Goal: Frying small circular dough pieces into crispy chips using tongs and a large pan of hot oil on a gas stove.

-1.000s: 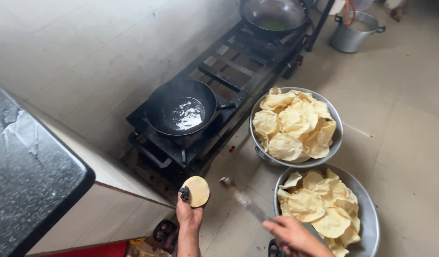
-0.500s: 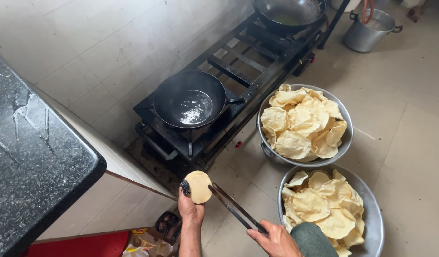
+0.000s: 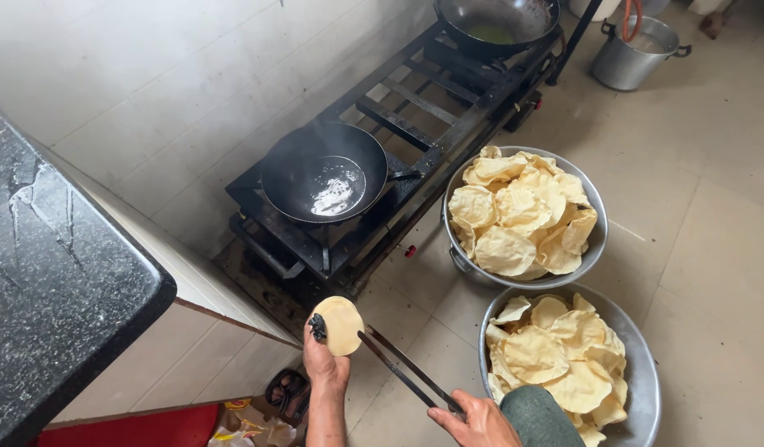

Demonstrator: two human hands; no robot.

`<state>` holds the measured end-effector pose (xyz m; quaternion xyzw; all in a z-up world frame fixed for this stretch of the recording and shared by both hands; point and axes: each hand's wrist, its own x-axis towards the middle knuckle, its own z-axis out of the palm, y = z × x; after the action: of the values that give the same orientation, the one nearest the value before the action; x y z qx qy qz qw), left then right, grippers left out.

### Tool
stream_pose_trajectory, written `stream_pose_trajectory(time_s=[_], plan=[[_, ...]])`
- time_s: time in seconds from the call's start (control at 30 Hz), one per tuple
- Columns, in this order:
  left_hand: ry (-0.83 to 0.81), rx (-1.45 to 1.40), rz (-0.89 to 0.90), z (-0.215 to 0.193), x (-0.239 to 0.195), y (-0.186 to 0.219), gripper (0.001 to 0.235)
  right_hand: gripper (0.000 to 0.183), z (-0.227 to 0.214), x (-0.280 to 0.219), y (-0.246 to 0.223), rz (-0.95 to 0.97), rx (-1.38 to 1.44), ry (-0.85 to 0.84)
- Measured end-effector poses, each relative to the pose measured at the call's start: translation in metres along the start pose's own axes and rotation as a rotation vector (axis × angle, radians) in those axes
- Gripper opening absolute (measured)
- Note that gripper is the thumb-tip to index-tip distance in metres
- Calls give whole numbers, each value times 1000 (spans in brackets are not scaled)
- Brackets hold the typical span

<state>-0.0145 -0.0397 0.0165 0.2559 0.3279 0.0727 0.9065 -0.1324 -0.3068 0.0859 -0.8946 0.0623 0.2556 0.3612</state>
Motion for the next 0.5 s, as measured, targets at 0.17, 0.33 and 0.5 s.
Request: stream_pose_trajectory(time_s=[0.17, 0.33, 0.5], plan=[[-49, 16, 52, -5, 4, -2, 36, 49, -2, -3, -5, 32, 7, 13], [-51, 21, 57, -7, 9, -4, 35, 38, 17, 14, 44, -314, -122, 86], [-103, 27, 84, -41, 28, -6, 30, 49, 14, 7, 10, -178, -47, 80]])
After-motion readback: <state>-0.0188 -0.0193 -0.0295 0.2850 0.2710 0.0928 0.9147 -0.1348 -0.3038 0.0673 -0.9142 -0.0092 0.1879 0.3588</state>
